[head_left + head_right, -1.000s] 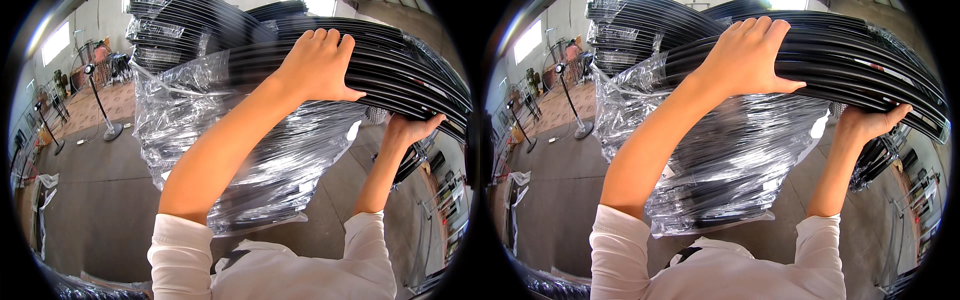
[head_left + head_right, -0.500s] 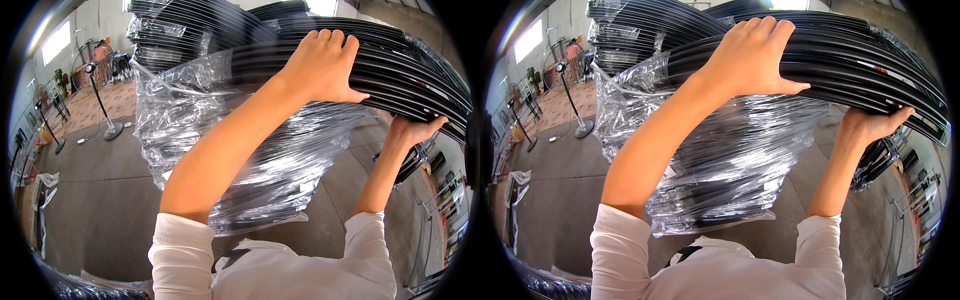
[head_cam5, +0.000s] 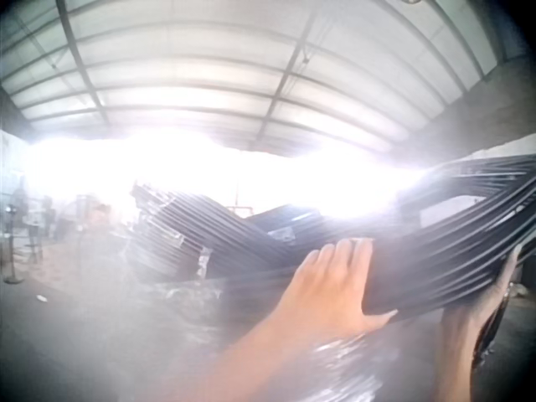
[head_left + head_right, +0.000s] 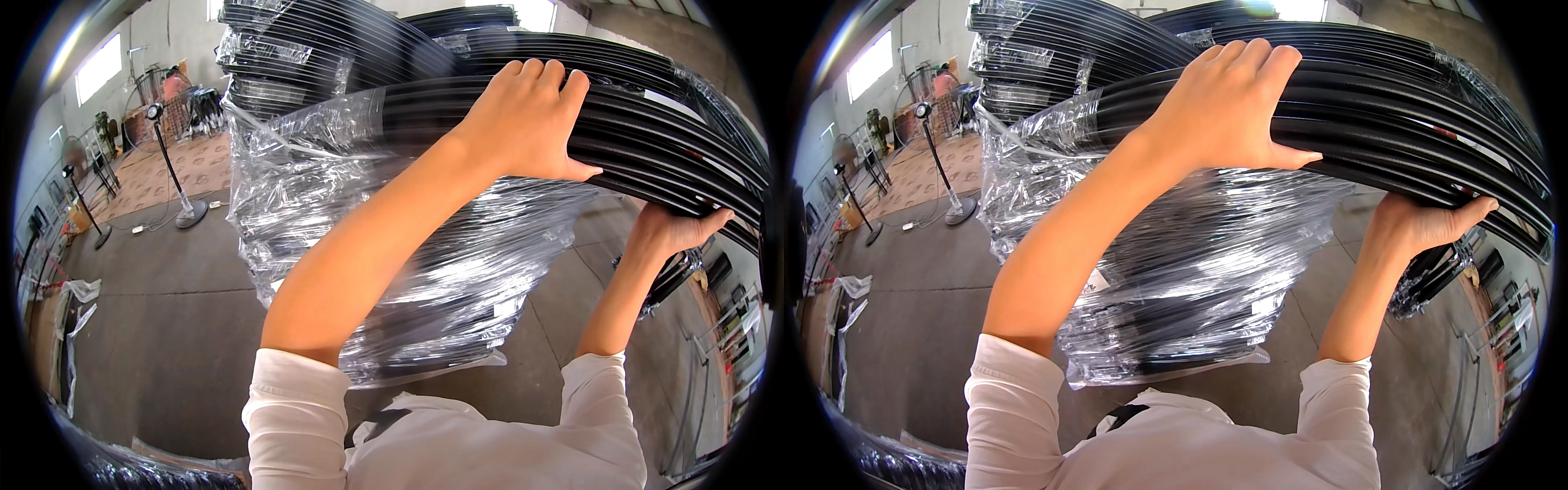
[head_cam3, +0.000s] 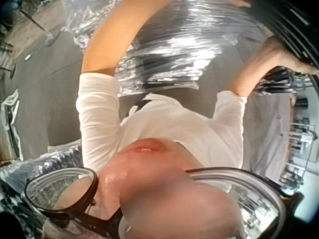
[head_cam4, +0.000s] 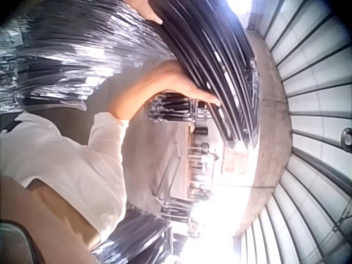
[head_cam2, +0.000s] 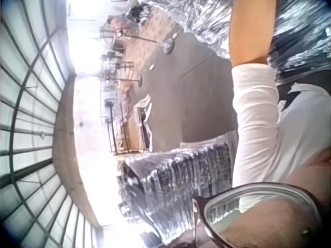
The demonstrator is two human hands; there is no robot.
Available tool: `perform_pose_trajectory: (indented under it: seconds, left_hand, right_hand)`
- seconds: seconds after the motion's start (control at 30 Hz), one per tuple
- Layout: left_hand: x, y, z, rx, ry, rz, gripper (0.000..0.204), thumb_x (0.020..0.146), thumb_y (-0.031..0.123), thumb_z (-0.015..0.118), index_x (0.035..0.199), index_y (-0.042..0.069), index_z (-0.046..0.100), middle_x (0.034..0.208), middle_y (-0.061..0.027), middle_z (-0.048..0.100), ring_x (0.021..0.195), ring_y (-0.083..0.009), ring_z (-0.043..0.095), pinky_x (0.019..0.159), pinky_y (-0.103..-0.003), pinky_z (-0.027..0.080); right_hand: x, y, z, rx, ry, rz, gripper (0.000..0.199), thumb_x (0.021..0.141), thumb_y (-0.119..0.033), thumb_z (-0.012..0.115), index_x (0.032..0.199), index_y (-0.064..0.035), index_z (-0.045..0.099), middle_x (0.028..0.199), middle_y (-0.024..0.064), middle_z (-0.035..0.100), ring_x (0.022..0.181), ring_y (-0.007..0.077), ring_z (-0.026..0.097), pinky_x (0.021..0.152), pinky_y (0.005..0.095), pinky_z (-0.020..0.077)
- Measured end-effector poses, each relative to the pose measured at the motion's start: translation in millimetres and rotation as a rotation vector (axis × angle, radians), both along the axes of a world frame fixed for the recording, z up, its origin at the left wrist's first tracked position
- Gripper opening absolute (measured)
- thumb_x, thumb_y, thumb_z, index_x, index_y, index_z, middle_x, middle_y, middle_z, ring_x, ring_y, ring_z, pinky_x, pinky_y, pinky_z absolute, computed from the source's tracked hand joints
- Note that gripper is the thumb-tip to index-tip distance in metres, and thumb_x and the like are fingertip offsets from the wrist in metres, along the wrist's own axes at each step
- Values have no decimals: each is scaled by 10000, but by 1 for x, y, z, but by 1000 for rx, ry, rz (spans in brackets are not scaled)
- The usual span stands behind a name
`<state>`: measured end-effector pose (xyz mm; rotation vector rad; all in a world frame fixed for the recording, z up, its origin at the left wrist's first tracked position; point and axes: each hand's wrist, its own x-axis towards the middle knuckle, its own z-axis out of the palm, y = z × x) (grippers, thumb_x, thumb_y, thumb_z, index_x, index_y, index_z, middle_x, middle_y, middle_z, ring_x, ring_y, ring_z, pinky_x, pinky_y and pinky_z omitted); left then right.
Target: The person wraps a stack of black plastic chairs with clear plastic film in a warehouse setting. They pull the film from a roll, encircle the stack, and smooth the film to secure it. The person also handles a label and interacts with a coworker during the process.
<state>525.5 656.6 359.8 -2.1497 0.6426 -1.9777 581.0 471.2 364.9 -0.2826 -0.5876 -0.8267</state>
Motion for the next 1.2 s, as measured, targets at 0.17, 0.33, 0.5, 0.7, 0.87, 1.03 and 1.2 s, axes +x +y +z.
perform_pose_trajectory:
  seconds: [0.17, 0.33, 0.5, 0.7, 0.87, 1.03, 1.2]
  left_hand:
    - [-1, 1, 0, -2, 46, 23, 744, 533, 541, 771, 953, -13, 504, 768, -120, 552, 712, -268, 574, 660, -349, 484]
    - [-2, 2, -1, 3, 45, 15, 752, 539, 538, 770, 966, -21, 503, 783, -125, 545, 729, -273, 571, 684, -358, 480]
    - [-4, 1, 1, 3, 83, 28, 753, 547, 540, 765, 976, -21, 503, 786, -127, 542, 730, -280, 569, 696, -361, 479]
    - [-2, 3, 0, -8, 80, 27, 758, 552, 545, 760, 986, -21, 504, 793, -127, 542, 740, -282, 569, 700, -366, 479]
    - [-1, 1, 0, -5, 83, 13, 779, 553, 549, 760, 1015, -24, 505, 809, -123, 544, 754, -276, 564, 702, -365, 478]
    - [-1, 2, -1, 1, 83, 26, 805, 550, 554, 759, 1047, -24, 501, 818, -117, 543, 759, -267, 559, 692, -360, 477]
    - [-2, 1, 0, 10, 84, 44, 802, 553, 558, 755, 1050, -18, 499, 813, -111, 537, 749, -260, 554, 684, -354, 476]
  right_hand:
    - [2, 1, -4, -20, 5, 34, 433, 880, -440, 465, 1144, -106, 542, 1149, 81, 558, 1057, 254, 540, 945, 401, 447]
    - [4, 0, -5, -39, 15, 34, 429, 899, -442, 430, 1166, -119, 520, 1160, 77, 548, 1065, 253, 533, 935, 396, 452]
    - [2, 1, -3, -38, 19, 35, 440, 899, -451, 423, 1179, -124, 516, 1176, 64, 541, 1084, 241, 520, 952, 396, 433]
    - [0, 3, -3, -37, 18, 41, 438, 901, -454, 426, 1177, -126, 516, 1175, 51, 543, 1090, 232, 514, 964, 396, 420]
    - [-2, 2, -3, -3, 22, 40, 419, 903, -438, 435, 1170, -126, 521, 1173, 39, 543, 1090, 231, 513, 964, 391, 421]
    - [1, 1, -5, 5, 34, 52, 441, 896, -451, 452, 1180, -120, 523, 1195, 43, 535, 1103, 229, 503, 979, 391, 398]
    - [1, 1, -4, 12, 23, 56, 450, 899, -452, 450, 1178, -108, 523, 1196, 48, 534, 1111, 224, 496, 989, 383, 386]
